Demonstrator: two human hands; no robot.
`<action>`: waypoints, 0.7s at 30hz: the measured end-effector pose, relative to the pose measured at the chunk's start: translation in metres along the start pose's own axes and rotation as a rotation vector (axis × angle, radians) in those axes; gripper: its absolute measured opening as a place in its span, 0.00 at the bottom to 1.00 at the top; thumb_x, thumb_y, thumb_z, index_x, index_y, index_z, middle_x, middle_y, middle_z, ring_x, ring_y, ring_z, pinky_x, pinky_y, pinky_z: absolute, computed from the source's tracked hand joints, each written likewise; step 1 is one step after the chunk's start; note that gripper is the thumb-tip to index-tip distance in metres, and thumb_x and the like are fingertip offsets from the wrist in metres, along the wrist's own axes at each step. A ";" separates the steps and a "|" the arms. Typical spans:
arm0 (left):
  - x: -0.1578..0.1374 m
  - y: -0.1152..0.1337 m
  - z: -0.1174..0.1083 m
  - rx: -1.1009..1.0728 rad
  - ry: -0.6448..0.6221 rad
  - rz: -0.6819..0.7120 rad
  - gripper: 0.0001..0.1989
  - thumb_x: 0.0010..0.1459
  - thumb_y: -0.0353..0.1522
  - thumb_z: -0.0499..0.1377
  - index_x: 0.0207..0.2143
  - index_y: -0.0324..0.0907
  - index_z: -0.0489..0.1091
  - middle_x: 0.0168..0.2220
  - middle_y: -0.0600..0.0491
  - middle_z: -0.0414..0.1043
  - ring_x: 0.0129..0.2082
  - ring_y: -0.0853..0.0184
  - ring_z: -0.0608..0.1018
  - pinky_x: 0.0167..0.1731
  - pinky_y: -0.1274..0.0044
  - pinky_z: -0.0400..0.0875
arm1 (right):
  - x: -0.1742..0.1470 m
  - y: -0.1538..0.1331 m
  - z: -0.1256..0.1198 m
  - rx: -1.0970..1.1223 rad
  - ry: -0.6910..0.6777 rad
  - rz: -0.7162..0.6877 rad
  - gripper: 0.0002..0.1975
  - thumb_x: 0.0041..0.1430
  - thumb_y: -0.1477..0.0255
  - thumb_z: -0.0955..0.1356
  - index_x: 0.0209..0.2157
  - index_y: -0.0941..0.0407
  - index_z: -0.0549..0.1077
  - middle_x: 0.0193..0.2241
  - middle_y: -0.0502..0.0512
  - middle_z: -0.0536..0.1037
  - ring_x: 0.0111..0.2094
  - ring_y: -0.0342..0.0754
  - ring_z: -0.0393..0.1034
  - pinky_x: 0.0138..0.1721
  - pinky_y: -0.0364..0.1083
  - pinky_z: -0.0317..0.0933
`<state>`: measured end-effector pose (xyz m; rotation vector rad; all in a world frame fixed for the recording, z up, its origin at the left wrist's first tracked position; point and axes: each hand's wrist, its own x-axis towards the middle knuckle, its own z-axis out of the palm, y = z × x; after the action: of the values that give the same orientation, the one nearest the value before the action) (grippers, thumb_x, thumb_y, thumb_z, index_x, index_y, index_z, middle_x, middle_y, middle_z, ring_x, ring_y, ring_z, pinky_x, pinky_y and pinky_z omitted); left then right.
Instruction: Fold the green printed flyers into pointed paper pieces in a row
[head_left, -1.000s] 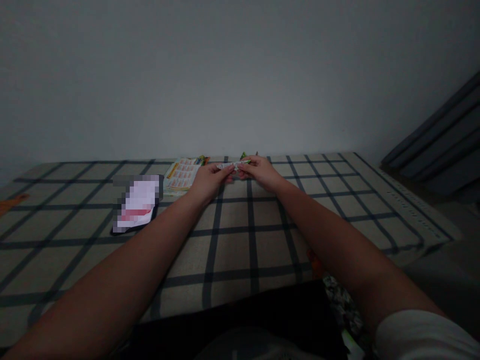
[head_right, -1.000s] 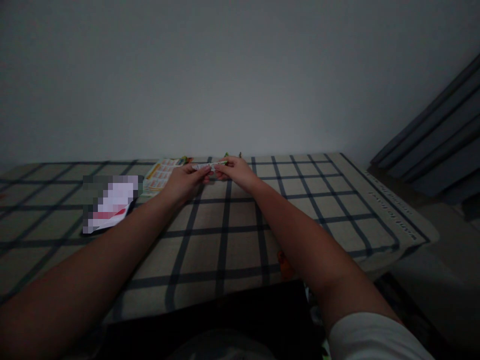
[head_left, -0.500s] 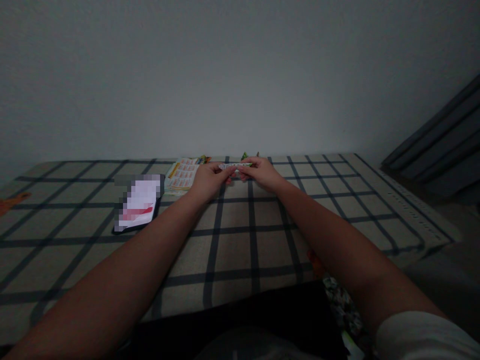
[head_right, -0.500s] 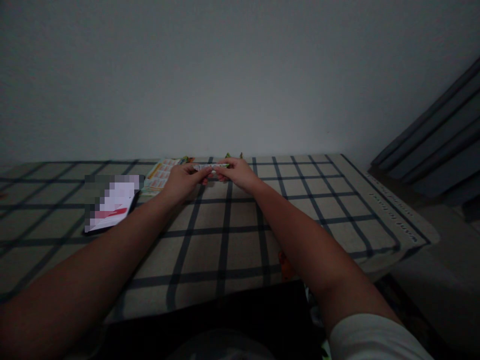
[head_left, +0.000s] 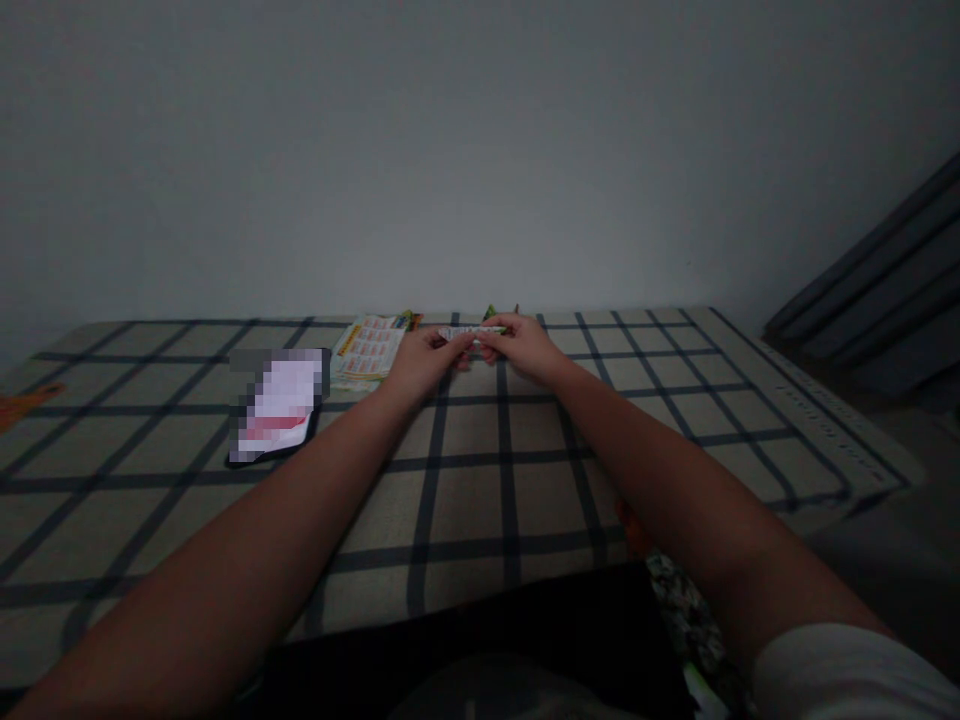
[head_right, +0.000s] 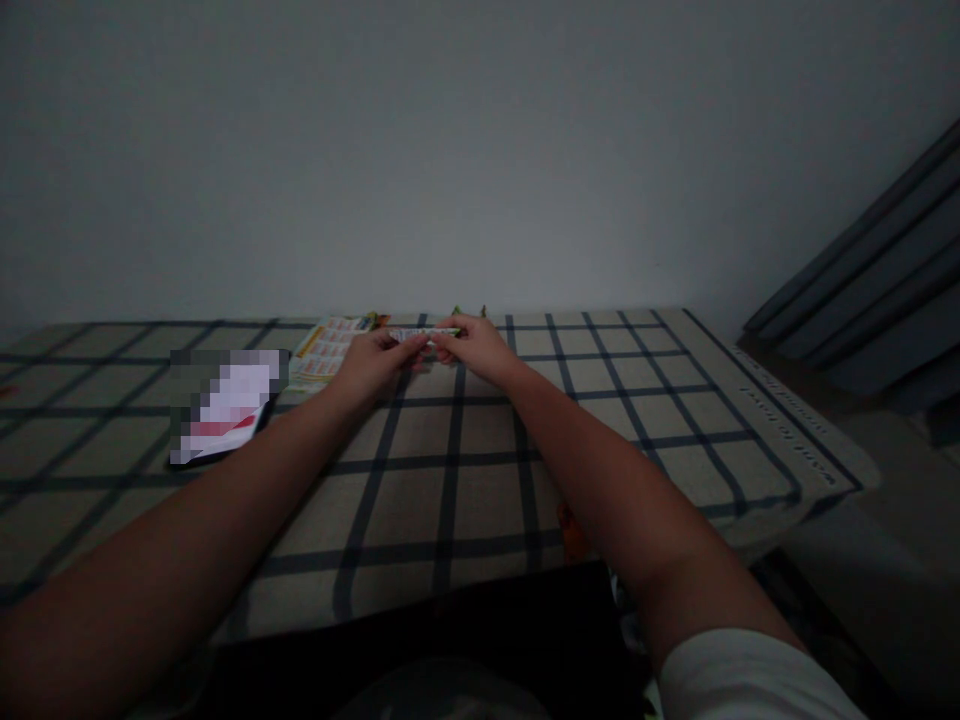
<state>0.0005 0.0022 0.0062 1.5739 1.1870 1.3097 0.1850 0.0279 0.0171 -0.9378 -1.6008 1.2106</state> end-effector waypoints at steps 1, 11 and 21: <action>0.000 -0.001 0.001 -0.012 -0.018 -0.021 0.22 0.50 0.51 0.70 0.28 0.40 0.77 0.28 0.48 0.79 0.25 0.65 0.78 0.28 0.74 0.73 | 0.000 -0.001 -0.001 0.013 -0.004 0.002 0.08 0.58 0.70 0.75 0.35 0.58 0.75 0.25 0.51 0.78 0.25 0.41 0.72 0.31 0.42 0.70; -0.004 0.005 -0.002 0.054 -0.015 0.048 0.17 0.53 0.47 0.67 0.28 0.41 0.78 0.24 0.51 0.76 0.23 0.66 0.74 0.26 0.75 0.68 | -0.001 -0.002 -0.001 0.131 -0.087 0.062 0.09 0.59 0.69 0.75 0.33 0.58 0.75 0.24 0.49 0.77 0.25 0.40 0.71 0.29 0.40 0.70; -0.003 0.003 -0.003 0.119 0.000 0.059 0.17 0.55 0.46 0.65 0.25 0.42 0.76 0.21 0.53 0.73 0.21 0.67 0.71 0.23 0.75 0.64 | 0.002 0.005 -0.009 -0.006 -0.184 0.042 0.08 0.59 0.68 0.75 0.32 0.59 0.77 0.25 0.51 0.78 0.26 0.41 0.72 0.30 0.40 0.68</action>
<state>-0.0017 -0.0017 0.0087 1.7055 1.2465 1.2973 0.1928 0.0333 0.0140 -0.8886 -1.7369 1.3550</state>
